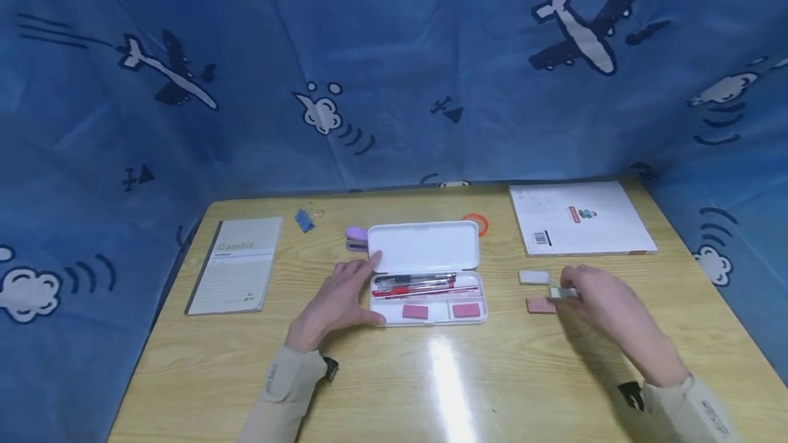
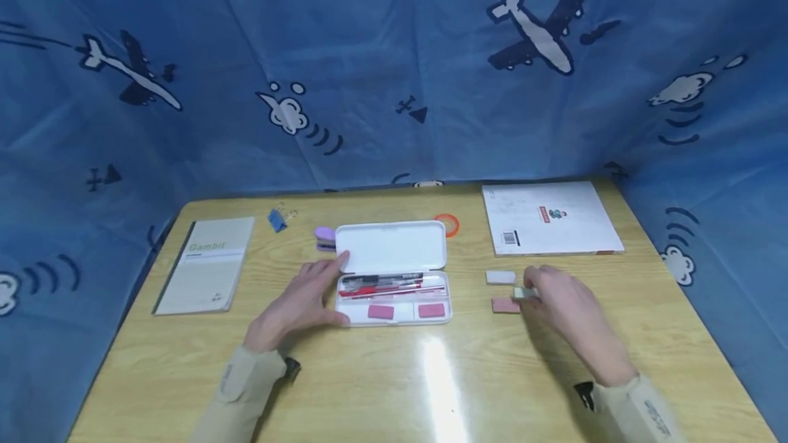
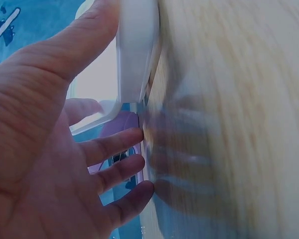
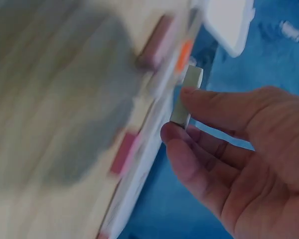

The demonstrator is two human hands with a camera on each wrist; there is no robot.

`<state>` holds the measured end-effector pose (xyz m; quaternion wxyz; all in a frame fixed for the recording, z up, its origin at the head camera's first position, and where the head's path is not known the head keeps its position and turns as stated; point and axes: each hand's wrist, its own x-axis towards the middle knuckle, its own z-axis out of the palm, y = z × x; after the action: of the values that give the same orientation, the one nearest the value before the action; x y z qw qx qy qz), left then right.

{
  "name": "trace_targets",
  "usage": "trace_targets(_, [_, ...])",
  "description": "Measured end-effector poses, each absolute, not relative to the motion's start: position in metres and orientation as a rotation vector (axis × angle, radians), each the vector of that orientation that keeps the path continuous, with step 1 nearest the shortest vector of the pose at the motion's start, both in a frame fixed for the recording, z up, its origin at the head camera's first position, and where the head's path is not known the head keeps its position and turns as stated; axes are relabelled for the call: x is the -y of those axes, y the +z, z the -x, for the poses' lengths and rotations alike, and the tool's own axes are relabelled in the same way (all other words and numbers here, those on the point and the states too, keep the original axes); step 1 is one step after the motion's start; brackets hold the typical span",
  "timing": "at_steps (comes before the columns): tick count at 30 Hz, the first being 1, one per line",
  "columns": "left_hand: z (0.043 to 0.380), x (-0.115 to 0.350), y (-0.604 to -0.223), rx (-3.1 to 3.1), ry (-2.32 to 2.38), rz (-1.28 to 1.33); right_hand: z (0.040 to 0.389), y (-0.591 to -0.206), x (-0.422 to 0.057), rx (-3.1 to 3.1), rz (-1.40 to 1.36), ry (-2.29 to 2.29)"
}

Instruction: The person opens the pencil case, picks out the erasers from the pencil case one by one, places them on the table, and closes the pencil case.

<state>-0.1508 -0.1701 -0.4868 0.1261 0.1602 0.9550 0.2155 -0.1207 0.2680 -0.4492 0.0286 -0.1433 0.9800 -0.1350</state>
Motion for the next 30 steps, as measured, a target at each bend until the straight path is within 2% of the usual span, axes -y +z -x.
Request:
trace_targets(6, [0.150, 0.173, -0.486, -2.794, 0.636, -0.470, 0.114, -0.457, -0.300, -2.985, 0.332, -0.310])
trace_targets(15, [0.150, 0.171, -0.485, -2.786, 0.661, -0.497, 0.114, -0.467, -0.312, -2.977, 0.310, -0.325])
trace_targets(24, [0.149, 0.171, -0.483, -2.779, 0.671, -0.483, 0.113, -0.462, -0.306, -2.973, 0.268, -0.286])
trace_targets(30, [0.149, 0.171, -0.483, -2.770, 0.679, -0.470, 0.117, -0.451, -0.266, -3.142, 0.474, -0.350])
